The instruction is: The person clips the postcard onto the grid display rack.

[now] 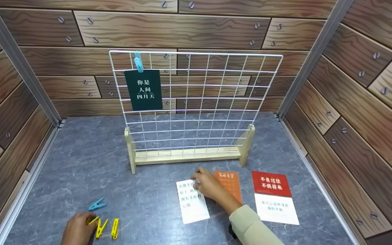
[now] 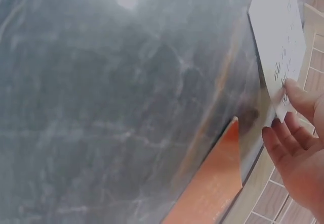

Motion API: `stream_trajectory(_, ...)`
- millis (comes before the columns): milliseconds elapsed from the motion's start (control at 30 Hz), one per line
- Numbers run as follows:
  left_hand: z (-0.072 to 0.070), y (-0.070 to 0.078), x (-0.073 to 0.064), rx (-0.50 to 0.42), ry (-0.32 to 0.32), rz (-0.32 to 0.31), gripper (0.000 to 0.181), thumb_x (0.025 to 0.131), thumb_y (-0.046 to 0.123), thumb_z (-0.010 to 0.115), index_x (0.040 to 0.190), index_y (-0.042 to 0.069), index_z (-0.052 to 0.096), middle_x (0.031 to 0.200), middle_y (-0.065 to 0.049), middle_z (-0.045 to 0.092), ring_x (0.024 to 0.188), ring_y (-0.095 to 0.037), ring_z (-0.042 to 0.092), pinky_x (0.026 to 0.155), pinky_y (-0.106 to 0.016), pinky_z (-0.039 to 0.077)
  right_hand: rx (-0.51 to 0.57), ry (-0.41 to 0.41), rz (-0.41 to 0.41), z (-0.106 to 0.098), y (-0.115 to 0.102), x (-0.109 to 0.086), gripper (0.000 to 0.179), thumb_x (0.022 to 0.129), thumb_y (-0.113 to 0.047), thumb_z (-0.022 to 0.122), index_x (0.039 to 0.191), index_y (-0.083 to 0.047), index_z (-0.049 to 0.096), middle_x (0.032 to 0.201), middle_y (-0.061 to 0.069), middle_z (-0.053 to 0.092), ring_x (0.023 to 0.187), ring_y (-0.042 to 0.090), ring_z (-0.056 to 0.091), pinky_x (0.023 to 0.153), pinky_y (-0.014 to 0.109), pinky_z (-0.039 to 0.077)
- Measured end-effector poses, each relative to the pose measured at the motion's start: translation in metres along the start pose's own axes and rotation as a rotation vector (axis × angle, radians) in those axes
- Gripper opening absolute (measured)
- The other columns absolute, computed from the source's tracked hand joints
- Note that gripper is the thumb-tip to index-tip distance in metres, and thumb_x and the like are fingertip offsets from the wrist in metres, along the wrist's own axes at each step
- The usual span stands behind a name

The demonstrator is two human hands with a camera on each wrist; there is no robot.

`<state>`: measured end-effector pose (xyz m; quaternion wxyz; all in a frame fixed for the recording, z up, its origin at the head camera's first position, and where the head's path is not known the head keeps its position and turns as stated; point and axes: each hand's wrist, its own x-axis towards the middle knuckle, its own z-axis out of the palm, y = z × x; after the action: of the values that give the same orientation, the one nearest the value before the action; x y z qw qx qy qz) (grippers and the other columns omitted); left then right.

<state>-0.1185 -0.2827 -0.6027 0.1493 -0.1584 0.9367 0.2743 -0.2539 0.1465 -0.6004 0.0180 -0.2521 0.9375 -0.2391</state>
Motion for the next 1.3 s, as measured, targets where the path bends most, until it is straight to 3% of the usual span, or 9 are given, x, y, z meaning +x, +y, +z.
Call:
stream_trajectory(133, 0.002, 0.000, 0.001, 0.022, 0.025, 0.025, 0.023, 0.090, 0.014, 0.074, 0.105, -0.004, 0.073, 0.099, -0.017, 0.067, 0.093, -0.035, 0.064, 0.082, -0.052, 0.052, 0.008, -0.064, 0.016, -0.007, -0.001, 0.002, 0.025, 0.092, -0.018, 0.074, 0.116, -0.014, 0.073, 0.122, 0.007, 0.062, 0.112, 0.029, 0.062, 0.093, 0.047, 0.054)
stream_trajectory(300, 0.004, 0.000, 0.001, 0.001, 0.036, 0.023, 0.015, 0.093, 0.013, 0.070, 0.099, -0.001, 0.074, 0.095, -0.016, 0.066, 0.091, -0.033, 0.063, 0.080, -0.052, 0.051, 0.098, -0.115, 0.029, -0.014, 0.001, 0.005, 0.025, 0.094, -0.020, 0.072, 0.118, -0.014, 0.073, 0.120, 0.006, 0.067, 0.109, 0.026, 0.065, 0.090, 0.045, 0.056)
stream_trajectory(367, 0.004, 0.000, 0.000, -0.023, 0.032, -0.001, 0.017, 0.095, 0.015, 0.068, 0.100, 0.000, 0.074, 0.096, -0.017, 0.065, 0.091, -0.033, 0.063, 0.080, -0.051, 0.051, 0.137, -0.120, 0.029, -0.016, 0.002, 0.006, 0.023, 0.095, -0.018, 0.071, 0.118, -0.014, 0.073, 0.119, 0.005, 0.068, 0.106, 0.024, 0.065, 0.087, 0.040, 0.056)
stream_trajectory(600, -0.004, 0.007, -0.001, -0.084, 0.086, -0.066, 0.024, 0.097, 0.020, 0.067, 0.104, -0.003, 0.071, 0.104, -0.023, 0.064, 0.094, -0.035, 0.064, 0.078, -0.050, 0.052, 0.302, -0.112, 0.055, -0.028, 0.005, 0.007, 0.026, 0.096, -0.004, 0.065, 0.121, -0.008, 0.072, 0.112, 0.013, 0.066, 0.074, 0.028, 0.067, 0.055, 0.024, 0.055)
stream_trajectory(800, -0.014, 0.018, -0.004, -0.160, 0.109, -0.084, 0.024, 0.098, 0.025, 0.066, 0.095, 0.001, 0.067, 0.093, -0.016, 0.064, 0.088, -0.030, 0.063, 0.074, -0.045, 0.051, 0.286, -0.073, 0.008, -0.037, 0.002, 0.011, 0.026, 0.094, -0.001, 0.066, 0.118, -0.004, 0.074, 0.100, 0.012, 0.065, 0.069, 0.020, 0.063, 0.055, 0.018, 0.051)
stream_trajectory(967, -0.020, 0.032, -0.009, -0.231, 0.148, -0.044, 0.026, 0.101, 0.027, 0.063, 0.097, 0.002, 0.066, 0.094, -0.015, 0.064, 0.089, -0.029, 0.063, 0.073, -0.043, 0.051, 0.269, -0.051, -0.037, -0.043, 0.000, 0.013, 0.026, 0.093, 0.000, 0.067, 0.117, -0.002, 0.074, 0.098, 0.011, 0.065, 0.074, 0.013, 0.057, 0.057, 0.017, 0.050)
stream_trajectory(1167, -0.031, 0.053, -0.017, -0.305, 0.251, 0.027, 0.022, 0.098, 0.021, 0.067, 0.106, 0.000, 0.069, 0.103, -0.017, 0.069, 0.098, -0.033, 0.066, 0.076, -0.044, 0.056, 0.363, -0.065, -0.045, -0.053, -0.003, 0.014, 0.027, 0.095, 0.007, 0.062, 0.117, -0.001, 0.074, 0.093, 0.014, 0.064, 0.074, 0.038, 0.064, 0.053, 0.017, 0.047)
stream_trajectory(1300, -0.042, 0.071, -0.021, -0.350, 0.259, 0.095, 0.028, 0.097, 0.022, 0.069, 0.116, 0.002, 0.069, 0.112, -0.017, 0.070, 0.105, -0.035, 0.067, 0.079, -0.044, 0.058, 0.405, -0.072, -0.018, -0.059, -0.004, 0.015, 0.026, 0.096, 0.005, 0.062, 0.119, 0.001, 0.073, 0.094, 0.014, 0.065, 0.076, 0.043, 0.065, 0.055, 0.032, 0.056)
